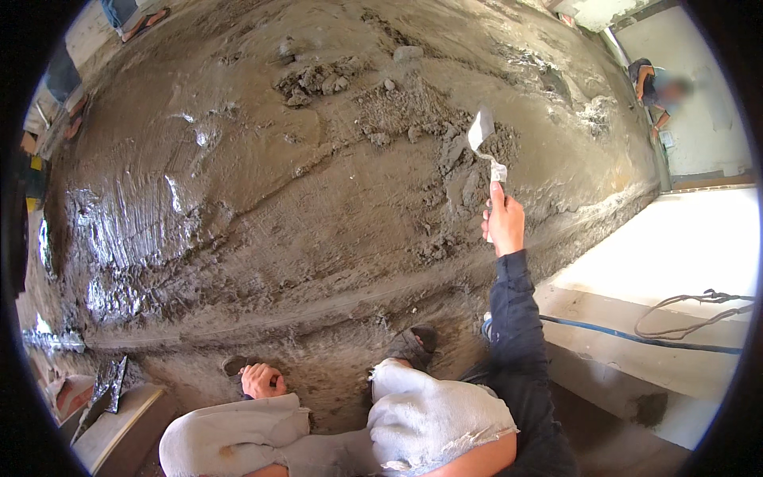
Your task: The person uses a trowel to smooth wet concrete on a floor. The person repeatedly spreads and levels the concrete surface with a trowel, moving across different areas of the floor.
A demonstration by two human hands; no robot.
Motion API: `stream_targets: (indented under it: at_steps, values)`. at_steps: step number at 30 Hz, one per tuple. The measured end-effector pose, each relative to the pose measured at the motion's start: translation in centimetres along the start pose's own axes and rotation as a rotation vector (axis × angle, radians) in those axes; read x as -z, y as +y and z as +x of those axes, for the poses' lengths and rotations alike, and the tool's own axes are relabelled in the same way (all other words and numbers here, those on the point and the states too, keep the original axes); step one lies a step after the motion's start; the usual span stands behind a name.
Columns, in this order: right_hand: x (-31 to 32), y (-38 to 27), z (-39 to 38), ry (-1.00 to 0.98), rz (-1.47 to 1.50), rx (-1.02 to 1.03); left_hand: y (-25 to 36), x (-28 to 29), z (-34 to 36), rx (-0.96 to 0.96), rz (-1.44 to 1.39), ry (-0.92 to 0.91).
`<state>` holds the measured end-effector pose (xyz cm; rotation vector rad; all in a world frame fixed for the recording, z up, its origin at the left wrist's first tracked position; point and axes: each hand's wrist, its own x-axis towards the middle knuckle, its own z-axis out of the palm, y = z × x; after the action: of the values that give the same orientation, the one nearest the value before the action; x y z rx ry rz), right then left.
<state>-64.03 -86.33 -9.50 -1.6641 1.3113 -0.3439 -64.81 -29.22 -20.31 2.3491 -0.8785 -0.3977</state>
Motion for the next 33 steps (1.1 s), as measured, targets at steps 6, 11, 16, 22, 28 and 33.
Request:
stream_targets:
  at_steps: [6,11,16,22,28,33]
  values:
    - [-3.4,4.7,1.9,-0.151,-0.248,-0.032,0.3,-0.3,0.7,-0.04,-0.003,0.116]
    - [-8.4,3.4,-2.1,-0.399,-0.206,0.158,-0.3,-0.9,0.3,-0.044,-0.007,0.084]
    - [-13.8,-0.3,1.4,-0.481,-0.746,0.477,0.9,0.0,0.8,0.016,0.037,0.049]
    - [-10.3,-0.1,9.4,-0.346,-0.628,0.162,0.3,0.1,0.2,-0.006,0.054,0.015]
    - [-6.4,2.5,15.0,-0.146,-0.756,0.164,0.2,0.0,0.3,-0.012,0.049,0.056]
    - [0.4,3.4,17.9,0.034,-0.682,-0.006,0.2,-0.8,0.3,-0.023,0.039,0.071]
